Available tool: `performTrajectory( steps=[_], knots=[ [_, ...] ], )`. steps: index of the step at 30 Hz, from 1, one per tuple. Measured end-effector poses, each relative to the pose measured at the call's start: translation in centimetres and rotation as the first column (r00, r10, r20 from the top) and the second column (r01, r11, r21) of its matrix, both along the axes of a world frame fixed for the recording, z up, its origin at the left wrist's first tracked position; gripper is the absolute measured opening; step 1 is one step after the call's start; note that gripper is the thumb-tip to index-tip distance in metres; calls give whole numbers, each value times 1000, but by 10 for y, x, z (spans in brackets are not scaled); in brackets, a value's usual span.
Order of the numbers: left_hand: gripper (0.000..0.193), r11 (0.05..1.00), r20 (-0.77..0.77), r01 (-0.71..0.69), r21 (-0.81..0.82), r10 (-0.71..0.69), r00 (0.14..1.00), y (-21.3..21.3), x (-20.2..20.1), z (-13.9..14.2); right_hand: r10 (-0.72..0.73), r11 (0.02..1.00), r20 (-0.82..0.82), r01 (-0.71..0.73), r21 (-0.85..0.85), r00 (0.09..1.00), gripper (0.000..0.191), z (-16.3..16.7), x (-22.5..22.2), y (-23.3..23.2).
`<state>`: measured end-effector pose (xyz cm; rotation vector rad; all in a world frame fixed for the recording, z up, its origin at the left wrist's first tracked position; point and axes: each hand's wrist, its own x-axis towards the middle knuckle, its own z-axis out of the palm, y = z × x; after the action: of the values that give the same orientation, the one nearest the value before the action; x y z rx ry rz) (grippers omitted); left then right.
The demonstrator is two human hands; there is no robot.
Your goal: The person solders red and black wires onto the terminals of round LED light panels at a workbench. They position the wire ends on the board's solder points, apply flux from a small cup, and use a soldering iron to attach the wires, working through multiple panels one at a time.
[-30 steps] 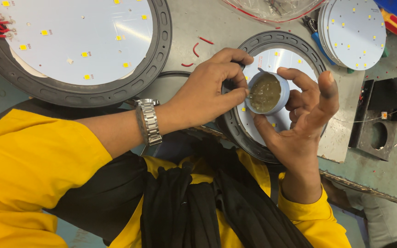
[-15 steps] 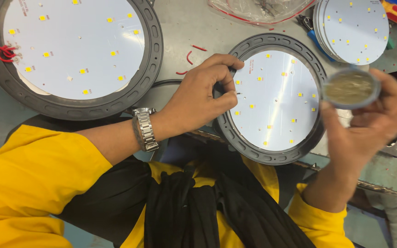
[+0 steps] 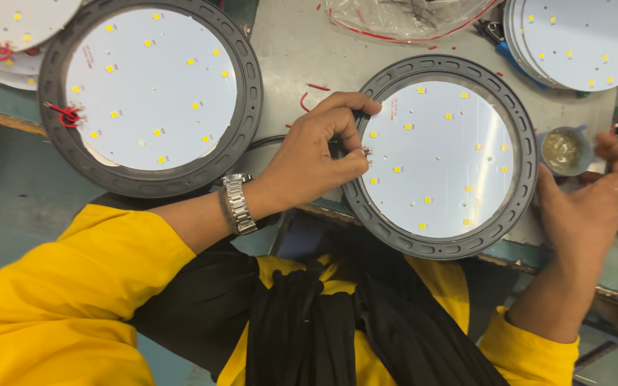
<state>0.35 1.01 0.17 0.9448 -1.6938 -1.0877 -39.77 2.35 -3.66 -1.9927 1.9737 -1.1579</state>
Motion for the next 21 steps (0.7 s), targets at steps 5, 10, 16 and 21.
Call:
performTrajectory(
  steps=[5, 10, 16, 21],
  knots=[
    [18, 997, 63, -27, 67, 23, 998, 0, 2, 3, 256, 941, -26, -255, -224, 966, 65, 24, 42, 24],
    [14, 999, 64, -21, -33, 23, 998, 2, 3, 5, 617, 779, -222, -626, 36, 755, 71, 49, 95, 48],
    [11, 994, 72, -103, -32, 106, 992, 19, 1, 10, 518, 840, -401, -537, 72, 756, 62, 67, 132, 53],
    [12, 977, 115, -167, -134, 183, 976, 26, -6, 15, 467, 868, -417, -494, 47, 780, 60, 66, 141, 55]
  ],
)
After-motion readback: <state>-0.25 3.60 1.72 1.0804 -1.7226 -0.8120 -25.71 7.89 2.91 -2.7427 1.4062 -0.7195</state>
